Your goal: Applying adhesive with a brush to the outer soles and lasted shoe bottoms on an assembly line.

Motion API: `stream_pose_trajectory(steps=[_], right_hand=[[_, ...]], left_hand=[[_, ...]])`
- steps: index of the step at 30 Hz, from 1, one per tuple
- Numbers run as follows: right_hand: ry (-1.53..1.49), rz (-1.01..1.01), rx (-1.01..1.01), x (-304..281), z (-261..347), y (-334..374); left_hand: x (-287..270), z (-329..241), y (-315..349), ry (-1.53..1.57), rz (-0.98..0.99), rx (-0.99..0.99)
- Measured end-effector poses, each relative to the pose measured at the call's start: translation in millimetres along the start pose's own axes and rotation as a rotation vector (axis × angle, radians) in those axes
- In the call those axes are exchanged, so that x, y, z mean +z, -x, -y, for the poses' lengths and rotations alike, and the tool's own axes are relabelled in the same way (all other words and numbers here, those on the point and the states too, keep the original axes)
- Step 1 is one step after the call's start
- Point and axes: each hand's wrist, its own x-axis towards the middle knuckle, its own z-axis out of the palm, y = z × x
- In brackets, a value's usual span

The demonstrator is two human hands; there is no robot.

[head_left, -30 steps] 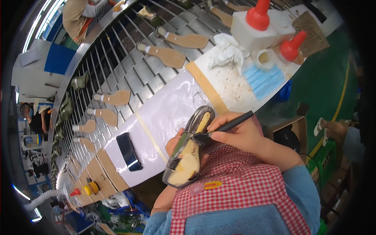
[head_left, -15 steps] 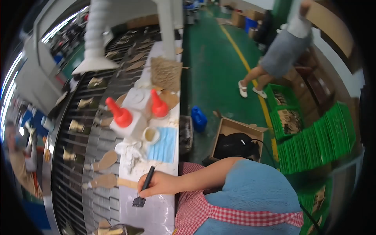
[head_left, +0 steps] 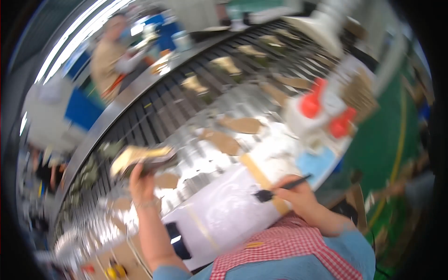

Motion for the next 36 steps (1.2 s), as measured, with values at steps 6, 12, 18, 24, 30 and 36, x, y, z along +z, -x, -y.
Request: stream_pose_trajectory(steps=[6,12,18,24,30,36], right_hand=[[-0.067,-0.001,0.064,2.8,-29.4,-27.5],[-0.056,-0.052,0.098,2.5,-32.3,-44.2],[-0.067,-0.088,0.095,0.3,-45.9,-66.3],[0.025,-0.122,0.095,10.8,-48.0,-80.0],[0.143,-0.069,0.051,32.1,-42.3,-92.8],[0.213,-0.117,-0.01,38.9,-37.9,-106.5]], left_hand=[[-18.5,5.0,-83.3,-0.056,-0.056,0.102],[-50.3,32.9,-183.9,-0.292,-0.007,0.18],[-97.6,42.0,-255.0,-0.169,-0.099,0.109],[-127.6,63.0,-284.6,-0.077,-0.419,-0.004],[-241.6,-39.5,-293.4,0.21,-0.725,0.178],[-233.7,-39.8,-298.7,0.473,-0.799,0.351]])
